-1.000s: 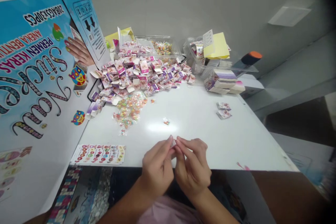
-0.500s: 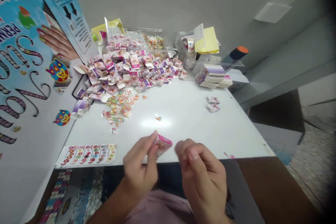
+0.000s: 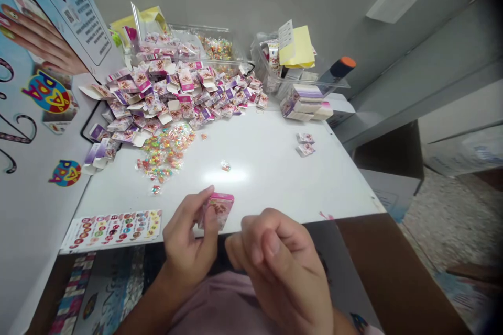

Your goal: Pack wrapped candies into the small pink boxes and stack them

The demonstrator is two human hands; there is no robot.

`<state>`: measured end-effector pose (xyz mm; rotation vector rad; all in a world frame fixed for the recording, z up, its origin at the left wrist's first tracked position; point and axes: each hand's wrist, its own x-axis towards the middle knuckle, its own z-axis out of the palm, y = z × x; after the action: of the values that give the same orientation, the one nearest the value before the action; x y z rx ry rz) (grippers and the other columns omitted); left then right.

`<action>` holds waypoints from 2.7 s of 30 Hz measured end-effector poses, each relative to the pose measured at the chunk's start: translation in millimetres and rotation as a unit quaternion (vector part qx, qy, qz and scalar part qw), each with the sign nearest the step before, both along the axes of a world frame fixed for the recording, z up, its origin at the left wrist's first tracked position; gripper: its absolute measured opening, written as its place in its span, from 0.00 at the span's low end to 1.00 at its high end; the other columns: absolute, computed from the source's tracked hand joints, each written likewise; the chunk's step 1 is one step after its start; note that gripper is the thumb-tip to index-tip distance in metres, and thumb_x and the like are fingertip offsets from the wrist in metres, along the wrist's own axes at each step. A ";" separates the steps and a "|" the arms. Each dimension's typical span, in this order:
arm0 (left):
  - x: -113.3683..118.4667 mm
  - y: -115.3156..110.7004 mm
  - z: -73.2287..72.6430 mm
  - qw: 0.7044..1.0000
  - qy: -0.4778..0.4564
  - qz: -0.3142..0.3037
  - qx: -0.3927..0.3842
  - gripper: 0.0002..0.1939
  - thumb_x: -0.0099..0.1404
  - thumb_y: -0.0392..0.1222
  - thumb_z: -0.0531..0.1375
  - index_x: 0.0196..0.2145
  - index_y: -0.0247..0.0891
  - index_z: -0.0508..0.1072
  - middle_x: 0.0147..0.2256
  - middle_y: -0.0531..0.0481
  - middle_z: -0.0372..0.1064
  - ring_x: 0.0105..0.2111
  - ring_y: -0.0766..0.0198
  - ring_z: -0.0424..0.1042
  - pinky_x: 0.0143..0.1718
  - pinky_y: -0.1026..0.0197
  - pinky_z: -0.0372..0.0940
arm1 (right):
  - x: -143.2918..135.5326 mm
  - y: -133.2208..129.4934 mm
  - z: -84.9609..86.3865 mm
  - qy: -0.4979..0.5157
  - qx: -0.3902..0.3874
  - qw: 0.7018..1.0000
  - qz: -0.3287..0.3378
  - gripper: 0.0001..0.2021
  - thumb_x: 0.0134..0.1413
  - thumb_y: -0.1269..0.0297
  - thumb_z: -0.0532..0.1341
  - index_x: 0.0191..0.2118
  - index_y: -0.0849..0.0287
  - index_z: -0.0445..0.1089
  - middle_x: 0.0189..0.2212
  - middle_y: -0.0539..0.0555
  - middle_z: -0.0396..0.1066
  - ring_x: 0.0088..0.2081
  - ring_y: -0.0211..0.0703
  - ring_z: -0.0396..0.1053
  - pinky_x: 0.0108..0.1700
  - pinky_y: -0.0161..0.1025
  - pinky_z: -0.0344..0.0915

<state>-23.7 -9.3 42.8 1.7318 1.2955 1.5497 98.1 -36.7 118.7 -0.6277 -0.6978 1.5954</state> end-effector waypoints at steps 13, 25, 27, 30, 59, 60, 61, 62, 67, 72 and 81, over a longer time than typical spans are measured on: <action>-0.7 2.1 -2.5 1.000 0.004 0.010 0.004 0.16 0.64 0.31 0.60 0.49 0.41 0.73 0.38 0.50 0.75 0.31 0.67 0.76 0.35 0.65 0.71 | -1.6 2.0 4.4 0.034 0.018 0.999 0.012 0.10 0.63 0.60 0.61 0.31 0.57 0.69 0.20 0.43 0.53 0.22 0.32 0.48 0.26 0.35 0.46; 1.1 2.8 -3.7 1.000 0.015 0.018 0.005 0.16 0.63 0.31 0.61 0.48 0.41 0.73 0.36 0.52 0.74 0.30 0.68 0.75 0.33 0.66 0.70 | 1.1 -1.1 3.6 -0.024 0.032 0.999 -0.023 0.09 0.62 0.61 0.62 0.31 0.57 0.70 0.20 0.45 0.58 0.24 0.35 0.56 0.31 0.38 0.54; 1.3 2.7 -3.5 1.000 0.016 0.019 0.005 0.15 0.63 0.31 0.61 0.48 0.41 0.73 0.36 0.52 0.74 0.30 0.68 0.75 0.33 0.66 0.70 | 1.5 -1.3 3.0 -0.032 0.032 0.999 -0.024 0.09 0.62 0.60 0.62 0.31 0.56 0.71 0.20 0.45 0.58 0.24 0.35 0.56 0.31 0.38 0.54; 1.4 2.6 -3.8 1.000 0.009 0.011 -0.002 0.15 0.64 0.31 0.61 0.48 0.41 0.73 0.36 0.52 0.74 0.30 0.68 0.75 0.33 0.67 0.70 | 1.1 -1.8 2.6 -0.043 0.034 0.998 -0.021 0.09 0.61 0.60 0.63 0.30 0.56 0.70 0.19 0.45 0.58 0.24 0.36 0.57 0.30 0.38 0.54; 5.9 10.1 1.1 0.998 -0.027 -0.004 0.061 0.05 0.65 0.32 0.57 0.38 0.39 0.67 0.32 0.52 0.64 0.31 0.65 0.65 0.31 0.62 0.63 | -3.4 -2.2 4.0 -0.073 0.041 0.995 -0.053 0.10 0.61 0.60 0.62 0.29 0.56 0.67 0.18 0.45 0.56 0.21 0.35 0.54 0.26 0.37 0.52; 5.5 9.7 1.9 0.997 -0.023 -0.006 0.069 0.05 0.64 0.32 0.57 0.38 0.39 0.67 0.31 0.52 0.64 0.31 0.65 0.65 0.31 0.62 0.63 | -3.3 -1.8 3.8 -0.071 0.040 0.995 -0.051 0.10 0.61 0.60 0.62 0.29 0.56 0.67 0.18 0.45 0.56 0.21 0.35 0.54 0.27 0.38 0.52; 5.1 9.1 2.9 0.997 -0.018 -0.007 0.076 0.06 0.63 0.31 0.57 0.38 0.39 0.67 0.31 0.51 0.63 0.31 0.65 0.64 0.31 0.62 0.62 | -3.1 -1.4 3.5 -0.068 0.041 0.996 -0.048 0.10 0.61 0.60 0.62 0.29 0.56 0.67 0.18 0.45 0.56 0.21 0.35 0.54 0.27 0.38 0.53; 4.7 8.4 3.8 0.996 -0.012 -0.008 0.084 0.06 0.62 0.30 0.57 0.37 0.39 0.68 0.31 0.51 0.63 0.31 0.64 0.64 0.31 0.61 0.62 | -2.8 -1.0 3.1 -0.065 0.041 0.996 -0.046 0.10 0.61 0.60 0.62 0.29 0.56 0.67 0.19 0.45 0.56 0.22 0.35 0.54 0.28 0.38 0.53; 3.2 4.6 9.2 0.993 0.018 -0.007 0.119 0.08 0.60 0.29 0.58 0.36 0.38 0.70 0.32 0.48 0.65 0.32 0.62 0.65 0.31 0.60 0.63 | -1.8 -1.9 1.3 -0.062 0.040 0.996 -0.047 0.10 0.61 0.61 0.62 0.29 0.56 0.68 0.19 0.45 0.56 0.22 0.35 0.54 0.27 0.37 0.52; 6.9 -0.1 21.6 0.992 0.006 -0.026 0.120 0.06 0.62 0.30 0.56 0.36 0.38 0.69 0.31 0.48 0.66 0.30 0.63 0.66 0.29 0.60 0.62 | 4.2 -5.2 -4.4 -0.089 0.038 0.994 -0.059 0.10 0.62 0.61 0.61 0.29 0.56 0.69 0.20 0.46 0.59 0.23 0.37 0.56 0.29 0.38 0.55; 24.3 -11.5 58.2 0.982 -0.186 -0.028 0.000 0.06 0.68 0.41 0.57 0.33 0.39 0.67 0.29 0.50 0.63 0.28 0.66 0.63 0.24 0.63 0.59 | 28.9 -1.2 -38.7 -0.145 -0.014 0.975 -0.169 0.12 0.62 0.66 0.61 0.26 0.59 0.70 0.19 0.44 0.51 0.22 0.33 0.47 0.26 0.35 0.48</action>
<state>0.6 -20.7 101.0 1.3787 1.0496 1.7368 127.0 -37.8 79.9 -0.9587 -0.7376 1.2119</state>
